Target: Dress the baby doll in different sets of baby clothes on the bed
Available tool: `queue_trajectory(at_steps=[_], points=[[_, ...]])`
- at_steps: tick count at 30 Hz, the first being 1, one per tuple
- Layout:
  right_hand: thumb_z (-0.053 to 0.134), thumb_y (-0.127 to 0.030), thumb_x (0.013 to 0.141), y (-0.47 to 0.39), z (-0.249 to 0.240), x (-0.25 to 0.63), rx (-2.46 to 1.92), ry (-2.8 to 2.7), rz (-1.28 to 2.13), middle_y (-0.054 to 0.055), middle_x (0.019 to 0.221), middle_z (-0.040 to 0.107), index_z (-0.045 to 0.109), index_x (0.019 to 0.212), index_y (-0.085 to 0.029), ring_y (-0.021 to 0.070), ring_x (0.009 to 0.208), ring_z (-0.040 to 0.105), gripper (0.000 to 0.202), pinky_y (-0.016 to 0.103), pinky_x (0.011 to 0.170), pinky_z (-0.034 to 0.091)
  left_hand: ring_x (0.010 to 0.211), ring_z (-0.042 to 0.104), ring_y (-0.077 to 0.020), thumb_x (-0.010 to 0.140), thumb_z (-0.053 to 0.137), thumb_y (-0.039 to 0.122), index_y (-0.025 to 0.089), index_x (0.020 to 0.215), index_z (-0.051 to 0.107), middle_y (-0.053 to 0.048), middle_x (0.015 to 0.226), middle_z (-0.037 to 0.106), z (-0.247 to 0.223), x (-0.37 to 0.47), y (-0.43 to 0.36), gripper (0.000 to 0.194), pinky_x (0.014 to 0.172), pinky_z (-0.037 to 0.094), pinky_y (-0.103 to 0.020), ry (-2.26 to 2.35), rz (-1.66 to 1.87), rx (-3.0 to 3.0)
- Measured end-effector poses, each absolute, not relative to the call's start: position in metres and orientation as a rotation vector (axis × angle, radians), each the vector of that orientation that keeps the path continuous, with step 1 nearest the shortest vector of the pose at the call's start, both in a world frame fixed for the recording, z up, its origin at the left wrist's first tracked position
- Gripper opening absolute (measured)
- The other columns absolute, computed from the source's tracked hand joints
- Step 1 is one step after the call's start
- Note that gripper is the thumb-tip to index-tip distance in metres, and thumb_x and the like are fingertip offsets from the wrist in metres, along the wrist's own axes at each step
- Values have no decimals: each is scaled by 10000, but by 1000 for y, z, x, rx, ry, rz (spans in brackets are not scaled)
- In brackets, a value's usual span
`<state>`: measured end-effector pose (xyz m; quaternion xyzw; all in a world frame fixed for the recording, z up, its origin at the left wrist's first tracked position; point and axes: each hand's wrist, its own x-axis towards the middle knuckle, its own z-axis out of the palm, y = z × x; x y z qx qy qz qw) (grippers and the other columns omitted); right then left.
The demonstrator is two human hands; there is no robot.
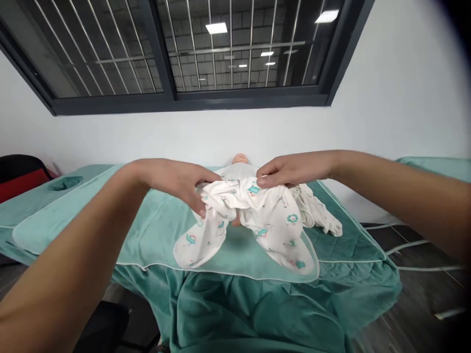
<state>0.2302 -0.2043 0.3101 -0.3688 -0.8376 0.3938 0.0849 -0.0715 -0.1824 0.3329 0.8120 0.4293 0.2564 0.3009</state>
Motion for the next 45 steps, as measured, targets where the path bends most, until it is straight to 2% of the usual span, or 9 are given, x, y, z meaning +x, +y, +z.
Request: queue_trajectory(at_steps=[4, 12, 19, 23, 26, 32, 37, 41, 45], points=[[700, -621, 764, -219, 342, 219, -1050, -2596, 1072, -5, 652, 592, 656, 711, -227, 120, 552, 488, 400, 268, 493, 391, 742, 642, -223, 628, 773, 314, 227, 774, 699, -18, 750, 677, 360, -48, -201, 186, 625, 471, -276, 970, 142, 2330], [826, -496, 623, -239, 360, 216, -1290, -2574, 627, -41, 545, 534, 603, 598, -228, 129, 499, 495, 350, 289, 472, 356, 675, 595, -187, 671, 731, 261, 216, 772, 655, -14, 754, 634, 365, -30, -231, 134, 560, 423, -268, 985, 508, 2385], [849, -492, 607, -251, 359, 223, -1219, -2641, 296, -52, 556, 536, 625, 651, -228, 110, 502, 473, 349, 263, 485, 302, 738, 630, -190, 584, 754, 105, 211, 881, 670, -5, 796, 635, 358, -16, -246, 327, 609, 490, -282, 960, 667, 2328], [816, -517, 671, -249, 361, 227, -1164, -2492, 248, -66, 564, 493, 588, 671, -206, 74, 517, 452, 385, 230, 486, 291, 821, 677, -232, 605, 764, 124, 201, 881, 699, -15, 790, 658, 356, -22, -237, 293, 656, 527, -293, 1060, 765, 2250], [765, -496, 766, -239, 354, 223, -1040, -2270, 465, -59, 612, 516, 580, 712, -189, 69, 568, 510, 362, 215, 523, 369, 820, 691, -257, 602, 786, 165, 203, 785, 698, -8, 730, 665, 351, -39, -219, 207, 625, 523, -283, 1082, 714, 2215], [723, -542, 801, -187, 296, 180, -645, -1812, 1037, -20, 767, 612, 552, 797, -198, 127, 732, 643, 384, 292, 671, 560, 699, 651, -207, 712, 771, 397, 180, 812, 677, -23, 724, 647, 299, -61, -163, 257, 567, 477, -268, 995, 823, 2006], [626, -471, 870, -118, 209, 132, -509, -1536, 1254, -3, 987, 646, 539, 883, -228, 155, 982, 646, 258, 333, 862, 557, 604, 526, -127, 797, 674, 502, 181, 825, 619, 5, 687, 592, 223, -68, -94, 327, 535, 399, -229, 1157, 1355, 1888], [594, -338, 843, -74, 132, 111, -826, -1598, 1069, 19, 1018, 627, 567, 926, -221, 170, 946, 630, 145, 363, 891, 518, 757, 581, -160, 811, 641, 446, 182, 908, 614, -13, 820, 637, 155, -72, -44, 282, 700, 480, -280, 1332, 1356, 1886], [549, -281, 851, -30, 83, 126, -1010, -1838, 590, 74, 1180, 548, 564, 1073, -223, 190, 996, 604, 230, 379, 927, 491, 1171, 543, -226, 810, 635, 299, 205, 1080, 607, -80, 1201, 594, 98, -56, -24, 288, 1013, 433, -369, 1333, 1350, 2026]])
